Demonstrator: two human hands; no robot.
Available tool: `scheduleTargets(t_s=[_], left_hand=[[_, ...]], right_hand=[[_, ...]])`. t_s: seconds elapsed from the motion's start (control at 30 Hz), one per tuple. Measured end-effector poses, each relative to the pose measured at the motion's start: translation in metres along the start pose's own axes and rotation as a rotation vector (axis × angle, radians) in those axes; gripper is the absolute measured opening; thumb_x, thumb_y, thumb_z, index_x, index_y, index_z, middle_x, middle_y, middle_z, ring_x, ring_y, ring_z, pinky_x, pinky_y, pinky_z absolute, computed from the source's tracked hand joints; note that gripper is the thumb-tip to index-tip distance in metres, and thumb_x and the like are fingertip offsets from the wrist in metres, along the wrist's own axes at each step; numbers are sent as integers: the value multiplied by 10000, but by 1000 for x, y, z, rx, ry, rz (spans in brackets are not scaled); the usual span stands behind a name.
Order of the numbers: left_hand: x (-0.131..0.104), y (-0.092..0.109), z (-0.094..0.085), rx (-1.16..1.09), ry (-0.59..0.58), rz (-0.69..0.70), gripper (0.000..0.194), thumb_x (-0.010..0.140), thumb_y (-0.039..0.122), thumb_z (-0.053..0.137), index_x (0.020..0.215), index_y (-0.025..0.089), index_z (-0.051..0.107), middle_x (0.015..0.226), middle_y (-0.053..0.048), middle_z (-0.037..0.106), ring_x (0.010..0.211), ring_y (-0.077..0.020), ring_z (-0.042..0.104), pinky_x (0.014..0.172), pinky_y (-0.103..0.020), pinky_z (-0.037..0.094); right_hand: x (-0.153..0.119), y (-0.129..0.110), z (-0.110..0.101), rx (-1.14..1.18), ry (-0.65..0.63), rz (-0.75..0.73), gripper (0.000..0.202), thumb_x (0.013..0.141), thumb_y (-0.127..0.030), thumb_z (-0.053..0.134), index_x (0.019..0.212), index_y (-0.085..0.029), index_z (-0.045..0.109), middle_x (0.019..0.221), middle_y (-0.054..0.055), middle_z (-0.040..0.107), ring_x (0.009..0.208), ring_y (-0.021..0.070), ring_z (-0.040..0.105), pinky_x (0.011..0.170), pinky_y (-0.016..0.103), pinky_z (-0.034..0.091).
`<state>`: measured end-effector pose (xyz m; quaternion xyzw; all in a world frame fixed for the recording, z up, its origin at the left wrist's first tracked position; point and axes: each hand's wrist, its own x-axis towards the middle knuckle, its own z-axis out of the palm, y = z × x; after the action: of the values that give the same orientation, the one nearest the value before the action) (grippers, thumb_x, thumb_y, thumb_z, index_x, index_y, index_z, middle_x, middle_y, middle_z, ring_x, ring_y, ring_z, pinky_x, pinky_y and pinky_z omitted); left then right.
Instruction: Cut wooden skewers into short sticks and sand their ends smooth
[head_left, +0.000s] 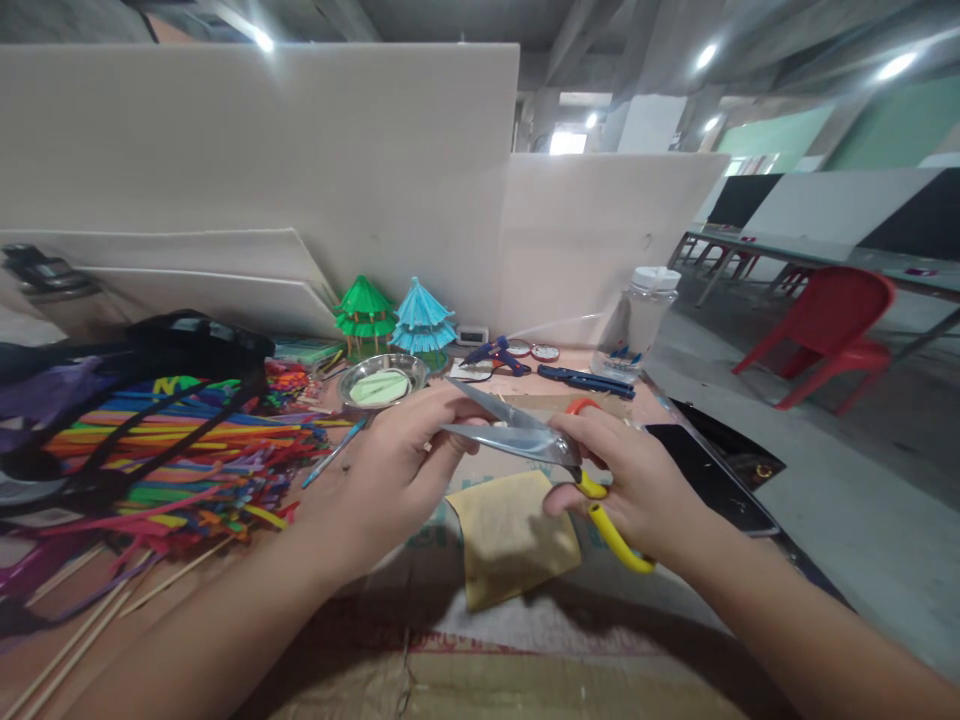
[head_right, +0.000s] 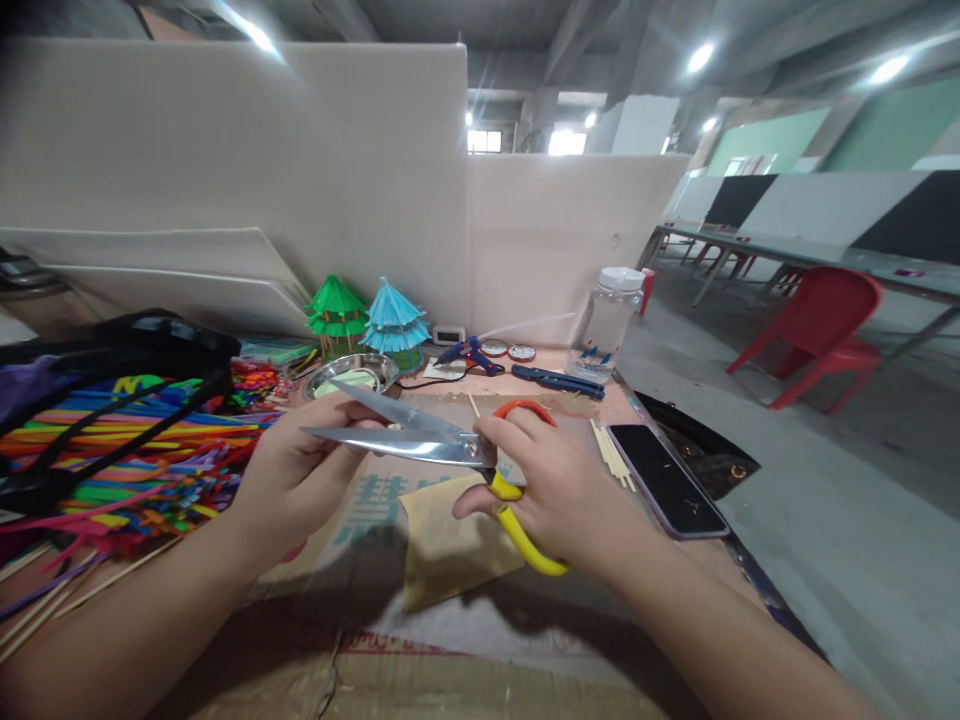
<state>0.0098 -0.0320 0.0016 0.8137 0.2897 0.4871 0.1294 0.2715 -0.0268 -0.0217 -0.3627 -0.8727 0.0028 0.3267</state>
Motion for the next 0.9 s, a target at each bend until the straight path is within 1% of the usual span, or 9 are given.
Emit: scheduleTargets(t_s=[0.13,0.23,0.37,0.53,0.67,0.77,0.83,0.9], left_hand=[[2,1,6,-58,38,-11,217,953,63,509,959,203,675,841,5,662,744,-118,585,657,-224,445],[2,0,8,-82,41,-24,193,969,99,507,929,191,671,811,-2,650,728,-123,579,638,-228,441],[2,-2,8,-103,35,-39,202,989,139,499,851,186,638,779,5,620,717,-120,566,636,-230,427],[3,-2,9,-93,16,-97,245,986,136,493,764,182,585,789,7,604,740,-124,550,666,-241,415],[4,0,9,-95,1,-132,260,1004,204,505,754,181,572,800,9,599,745,-119,536,661,-239,400],[4,-1,9,-80,2,-133,275,1010,239,510,748,180,567,787,11,593,729,-115,529,645,-237,392],[5,-2,8,-66,10,-116,262,1000,212,516,745,180,565,792,12,598,731,-114,532,649,-236,393],[6,-3,7,-55,4,-84,244,973,133,512,740,182,564,793,16,603,734,-112,538,654,-230,395]], right_hand=[[-1,-1,0,-64,24,-8,589,873,-707,547,1161,-199,622,867,59,647,804,212,601,697,322,463],[-1,-1,-1,-95,33,-25,542,887,-674,570,1132,-194,629,840,52,642,777,203,594,679,314,457],[-1,-2,-1,-118,41,-46,523,903,-662,554,1100,-183,623,811,47,631,733,194,575,648,305,432],[-1,-2,-1,-136,36,-35,491,924,-615,563,1127,-170,607,818,47,624,701,185,555,631,297,412],[-1,-1,1,-139,34,-23,468,932,-587,575,1129,-165,611,829,52,630,690,181,548,625,294,411],[0,-1,1,-145,26,-12,446,939,-574,571,1114,-167,614,818,49,627,686,182,547,619,293,405],[2,-2,-1,-147,19,3,448,939,-595,553,1086,-176,614,822,49,621,707,190,553,626,298,409],[4,-4,-2,-147,15,9,497,908,-651,557,1079,-187,607,857,54,619,763,206,564,668,315,432]])
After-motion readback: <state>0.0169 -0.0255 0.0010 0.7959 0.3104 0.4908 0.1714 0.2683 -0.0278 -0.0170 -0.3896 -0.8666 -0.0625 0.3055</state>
